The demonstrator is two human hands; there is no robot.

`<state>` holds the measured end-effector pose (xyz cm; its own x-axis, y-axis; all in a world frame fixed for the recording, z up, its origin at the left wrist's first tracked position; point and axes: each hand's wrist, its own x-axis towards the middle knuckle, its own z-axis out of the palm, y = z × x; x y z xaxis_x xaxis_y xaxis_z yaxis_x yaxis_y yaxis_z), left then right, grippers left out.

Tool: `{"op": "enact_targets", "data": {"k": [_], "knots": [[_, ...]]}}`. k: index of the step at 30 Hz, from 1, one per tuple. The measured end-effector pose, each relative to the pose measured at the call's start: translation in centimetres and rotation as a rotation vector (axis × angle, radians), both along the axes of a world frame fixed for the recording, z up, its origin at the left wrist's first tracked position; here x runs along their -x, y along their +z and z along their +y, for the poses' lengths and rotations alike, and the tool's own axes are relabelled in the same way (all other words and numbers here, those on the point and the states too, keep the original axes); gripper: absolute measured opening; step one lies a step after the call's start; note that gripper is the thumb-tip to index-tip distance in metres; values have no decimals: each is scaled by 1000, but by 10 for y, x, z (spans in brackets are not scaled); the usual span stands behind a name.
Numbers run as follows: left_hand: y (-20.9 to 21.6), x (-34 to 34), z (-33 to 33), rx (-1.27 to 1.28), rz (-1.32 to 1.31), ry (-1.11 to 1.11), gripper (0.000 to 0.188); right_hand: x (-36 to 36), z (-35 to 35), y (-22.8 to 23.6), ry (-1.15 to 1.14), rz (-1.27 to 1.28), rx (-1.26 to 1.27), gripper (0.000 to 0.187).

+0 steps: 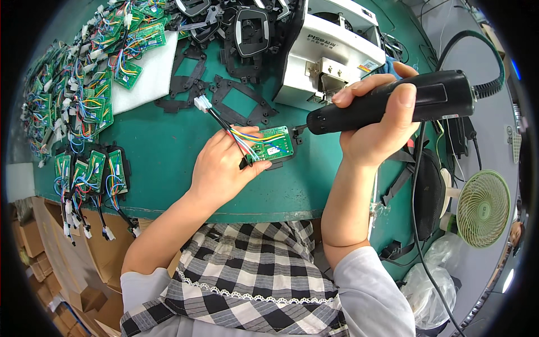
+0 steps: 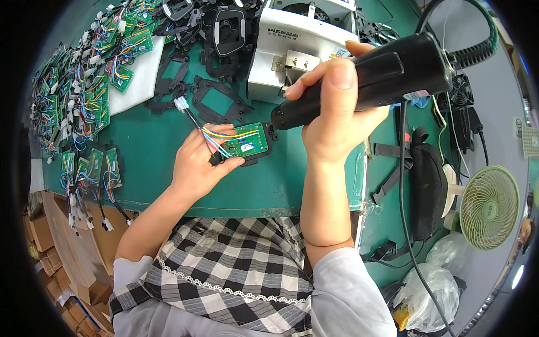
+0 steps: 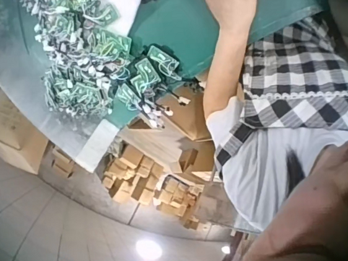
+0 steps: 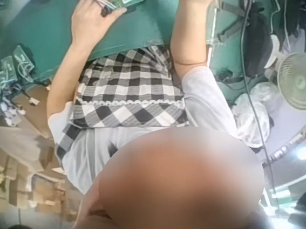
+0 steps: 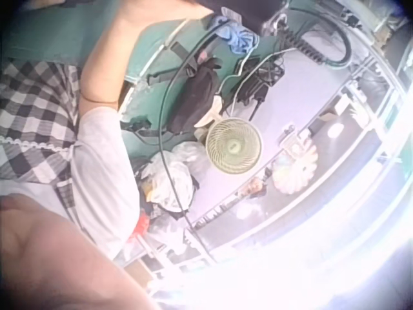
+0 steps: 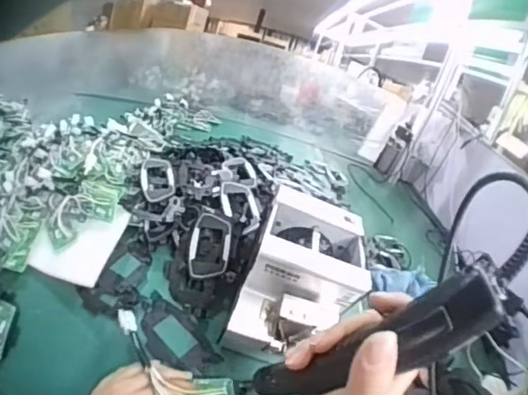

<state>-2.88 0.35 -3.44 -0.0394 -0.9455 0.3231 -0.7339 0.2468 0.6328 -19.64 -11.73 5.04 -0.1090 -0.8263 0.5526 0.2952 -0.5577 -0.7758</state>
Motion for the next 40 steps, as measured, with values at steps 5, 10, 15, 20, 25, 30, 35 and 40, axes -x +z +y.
{"op": "enact_targets", "data": {"k": [5,10,15,20,25,30,35,40], "knots": [[1,1,0,-11,-13,-2,43,-8,3,-4,49,15,10,52],[3,1,0,-24,-18,-3,42,-15,4,-12,135,-24,18,45],[3,0,0,5,-69,-18,43,-21,5,-13,57,264,125,58],[3,1,0,7,-82,-22,43,-20,-1,-21,139,358,254,59],[4,2,-2,-4,-87,-20,41,-19,5,-14,149,250,87,62],[3,-1,-2,-30,-34,-69,45,13,-11,28,-45,171,180,60],[2,-1,-3,-51,-51,-76,48,11,-25,56,-115,171,310,58],[4,-3,1,-190,108,-28,48,11,-34,49,-121,310,339,64]]}}
